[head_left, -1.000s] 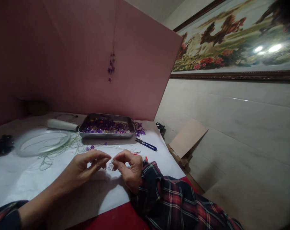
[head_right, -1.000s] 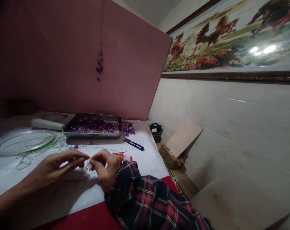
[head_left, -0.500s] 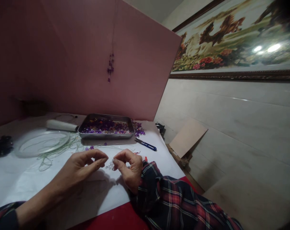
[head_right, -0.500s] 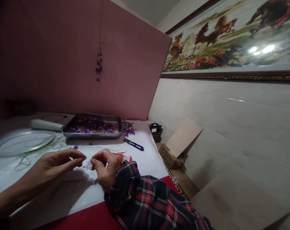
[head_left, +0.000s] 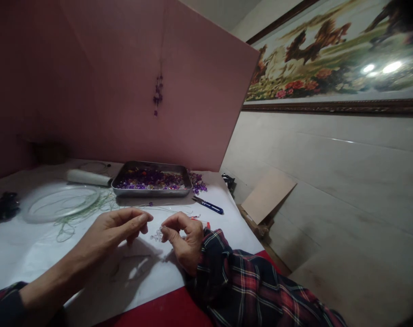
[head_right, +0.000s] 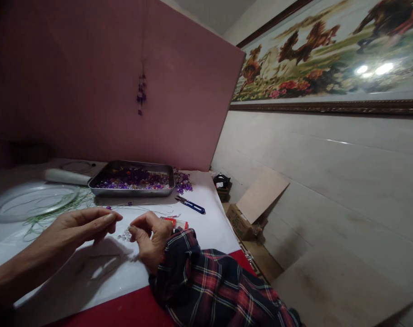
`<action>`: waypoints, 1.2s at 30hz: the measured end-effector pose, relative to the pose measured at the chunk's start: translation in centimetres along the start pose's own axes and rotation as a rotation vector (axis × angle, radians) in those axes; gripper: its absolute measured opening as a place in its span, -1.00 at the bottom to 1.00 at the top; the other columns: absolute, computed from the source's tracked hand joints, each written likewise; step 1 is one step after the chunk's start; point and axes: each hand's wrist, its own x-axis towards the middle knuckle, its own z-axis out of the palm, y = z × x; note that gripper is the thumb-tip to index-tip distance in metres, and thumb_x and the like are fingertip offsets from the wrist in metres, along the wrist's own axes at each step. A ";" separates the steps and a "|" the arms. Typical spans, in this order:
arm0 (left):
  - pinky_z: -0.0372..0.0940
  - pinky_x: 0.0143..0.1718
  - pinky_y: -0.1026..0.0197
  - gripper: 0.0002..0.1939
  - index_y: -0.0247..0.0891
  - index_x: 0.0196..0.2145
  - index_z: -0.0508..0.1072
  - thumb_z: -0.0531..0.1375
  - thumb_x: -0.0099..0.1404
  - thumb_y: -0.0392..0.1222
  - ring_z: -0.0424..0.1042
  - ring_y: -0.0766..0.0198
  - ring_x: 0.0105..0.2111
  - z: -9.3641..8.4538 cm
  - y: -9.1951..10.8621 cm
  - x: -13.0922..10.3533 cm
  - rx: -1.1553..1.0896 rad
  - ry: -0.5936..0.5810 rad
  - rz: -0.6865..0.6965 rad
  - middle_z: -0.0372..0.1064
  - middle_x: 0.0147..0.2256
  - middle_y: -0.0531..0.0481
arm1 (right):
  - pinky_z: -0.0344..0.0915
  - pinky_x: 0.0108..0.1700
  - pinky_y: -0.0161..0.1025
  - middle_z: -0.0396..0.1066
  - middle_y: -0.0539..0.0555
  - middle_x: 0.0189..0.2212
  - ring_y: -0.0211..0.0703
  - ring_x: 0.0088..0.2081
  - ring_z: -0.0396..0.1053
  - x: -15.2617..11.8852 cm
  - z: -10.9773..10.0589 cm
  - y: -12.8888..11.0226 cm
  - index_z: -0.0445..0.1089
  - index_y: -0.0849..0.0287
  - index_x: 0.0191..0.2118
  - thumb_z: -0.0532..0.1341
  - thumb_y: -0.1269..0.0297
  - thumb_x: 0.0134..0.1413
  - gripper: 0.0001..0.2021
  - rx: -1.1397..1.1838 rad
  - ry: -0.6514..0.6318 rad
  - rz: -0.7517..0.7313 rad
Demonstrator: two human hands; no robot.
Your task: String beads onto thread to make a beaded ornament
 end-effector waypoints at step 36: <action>0.27 -0.49 0.22 -0.82 -0.16 -0.49 0.60 0.31 0.03 -0.02 0.41 0.23 -0.52 0.8 -0.6 0.1 -0.031 -0.151 -0.162 0.48 -0.55 0.04 | 0.19 -0.51 -0.35 0.42 -0.03 -0.60 -0.28 -0.55 0.34 -0.1 -0.1 -0.6 0.45 0.19 -0.45 0.25 0.39 0.02 -0.93 -0.105 -0.040 -0.034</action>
